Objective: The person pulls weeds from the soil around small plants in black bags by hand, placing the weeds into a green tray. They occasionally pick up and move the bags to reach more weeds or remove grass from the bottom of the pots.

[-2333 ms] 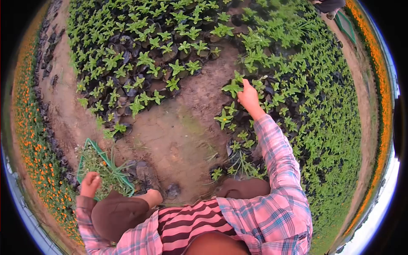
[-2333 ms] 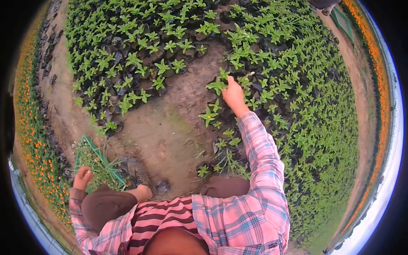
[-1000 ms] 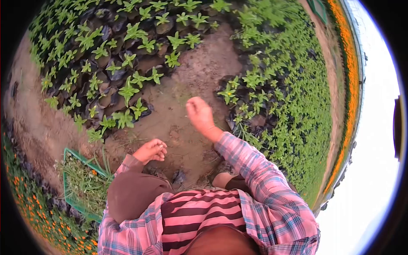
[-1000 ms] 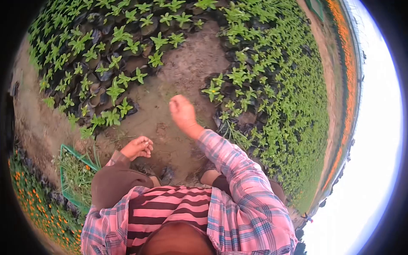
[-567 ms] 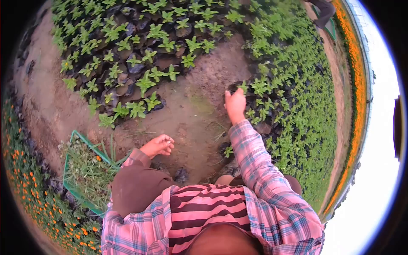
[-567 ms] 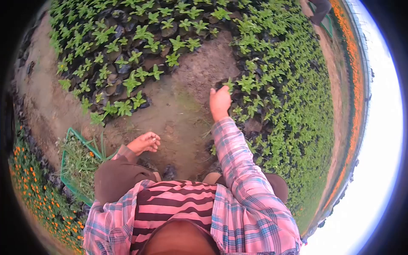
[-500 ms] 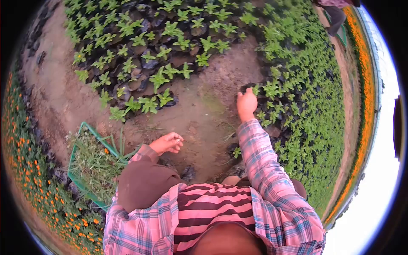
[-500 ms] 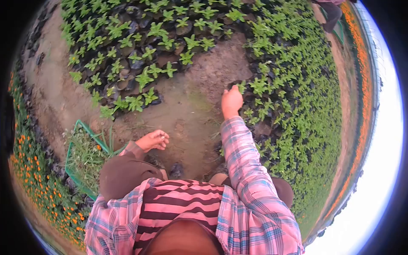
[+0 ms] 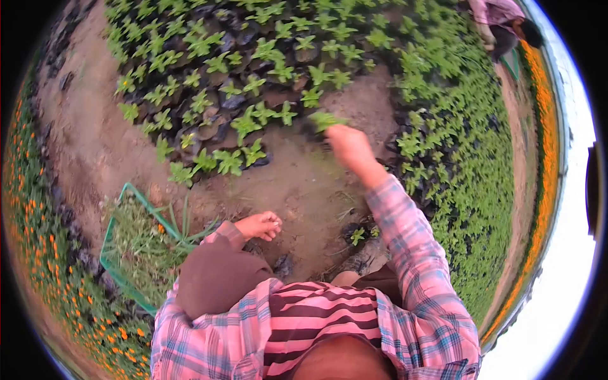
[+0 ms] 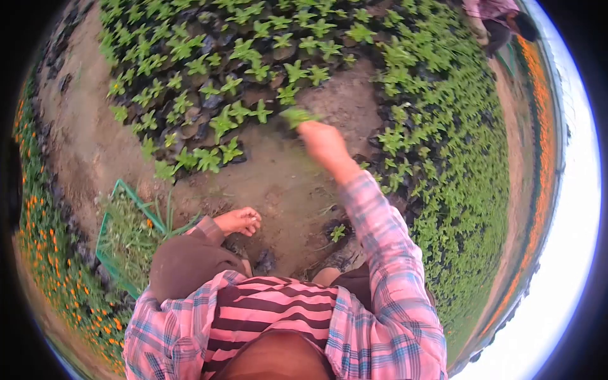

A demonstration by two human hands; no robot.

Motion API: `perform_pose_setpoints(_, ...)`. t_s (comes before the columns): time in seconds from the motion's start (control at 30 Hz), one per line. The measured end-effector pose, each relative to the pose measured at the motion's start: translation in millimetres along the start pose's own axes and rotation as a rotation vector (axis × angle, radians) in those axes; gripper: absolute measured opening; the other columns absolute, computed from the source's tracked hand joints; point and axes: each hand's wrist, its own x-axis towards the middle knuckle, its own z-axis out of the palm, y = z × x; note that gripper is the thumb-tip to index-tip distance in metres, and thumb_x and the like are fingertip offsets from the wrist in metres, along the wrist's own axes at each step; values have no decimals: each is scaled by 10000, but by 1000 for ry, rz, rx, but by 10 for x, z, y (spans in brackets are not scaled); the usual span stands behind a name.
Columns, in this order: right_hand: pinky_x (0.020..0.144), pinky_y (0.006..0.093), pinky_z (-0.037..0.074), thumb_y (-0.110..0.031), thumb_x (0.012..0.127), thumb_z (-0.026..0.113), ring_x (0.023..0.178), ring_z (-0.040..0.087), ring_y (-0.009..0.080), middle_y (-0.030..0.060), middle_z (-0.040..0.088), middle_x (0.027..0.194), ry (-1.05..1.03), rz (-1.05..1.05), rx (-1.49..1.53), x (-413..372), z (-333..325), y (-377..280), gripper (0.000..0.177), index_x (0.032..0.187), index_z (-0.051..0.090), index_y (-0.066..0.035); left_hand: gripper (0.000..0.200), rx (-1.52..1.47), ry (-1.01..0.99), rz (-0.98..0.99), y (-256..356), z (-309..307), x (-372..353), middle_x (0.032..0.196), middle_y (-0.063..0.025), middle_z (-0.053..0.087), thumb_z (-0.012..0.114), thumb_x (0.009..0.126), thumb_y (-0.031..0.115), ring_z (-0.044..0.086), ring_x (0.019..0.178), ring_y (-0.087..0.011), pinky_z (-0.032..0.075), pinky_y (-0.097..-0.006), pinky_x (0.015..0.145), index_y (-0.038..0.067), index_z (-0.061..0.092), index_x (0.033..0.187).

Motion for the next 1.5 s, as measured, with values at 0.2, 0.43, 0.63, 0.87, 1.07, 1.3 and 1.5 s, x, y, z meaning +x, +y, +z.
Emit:
perform_pose_setpoints(0.2, 630, 409, 516, -140, 770, 555, 741, 629, 305, 95, 581, 765, -153, -388, -70, 197, 545, -164, 67, 786, 535, -78, 322, -36, 20, 23, -131, -87, -26, 1082, -76, 557, 527, 969, 273, 583, 904, -153, 508, -346, 834, 57, 470, 1202)
perform_pose_setpoints(0.43, 815, 421, 508, -141, 816, 605, 900, 618, 343, 152, 641, 1005, 326, 156, 189, -81, 245, 573, 217, 1017, 627, -64, 343, -170, 35, 41, -11, -26, -233, 1070, -81, 557, 539, 962, 310, 587, 914, -168, 503, -353, 850, 52, 473, 1178)
perform_pose_setpoints(0.63, 814, 480, 487, -77, 808, 622, 921, 569, 455, 290, 480, 1067, 493, 828, -162, -213, -171, 1608, 328, 1092, 477, -1, 319, -191, 36, 10, -47, -43, -228, 1061, -82, 568, 526, 969, 303, 590, 932, -170, 504, -350, 853, 60, 486, 1172)
perform_pose_setpoints(0.87, 722, 490, 481, -101, 799, 629, 829, 591, 416, 222, 574, 925, 492, 732, -240, -186, 70, 2143, 173, 943, 558, -36, 319, -224, 53, 10, -76, 5, -319, 1080, -95, 556, 498, 983, 282, 582, 940, -172, 490, -341, 861, 36, 474, 1186)
perform_pose_setpoints(1.07, 693, 442, 481, -78, 778, 636, 779, 596, 366, 172, 584, 773, 461, 636, 50, -260, -44, 2023, 99, 824, 560, -35, 315, -216, 48, -18, -105, -24, -248, 1086, -85, 556, 500, 984, 264, 580, 929, -155, 498, -332, 850, 37, 472, 1201)
perform_pose_setpoints(1.3, 681, 437, 499, -76, 798, 615, 768, 596, 350, 144, 572, 806, 311, 79, 97, -61, -118, 1202, 110, 879, 541, -64, 316, -106, 21, -51, 51, 35, -149, 1109, -76, 554, 499, 985, 260, 584, 942, -149, 498, -325, 854, 46, 463, 1215)
perform_pose_setpoints(1.5, 647, 421, 520, -79, 852, 554, 708, 612, 345, 120, 583, 809, 276, -82, -22, 5, 340, 916, 106, 957, 567, -71, 338, 99, 2, -31, 669, -94, -490, 1142, -90, 544, 501, 983, 258, 578, 970, -161, 494, -330, 869, 41, 447, 1237)
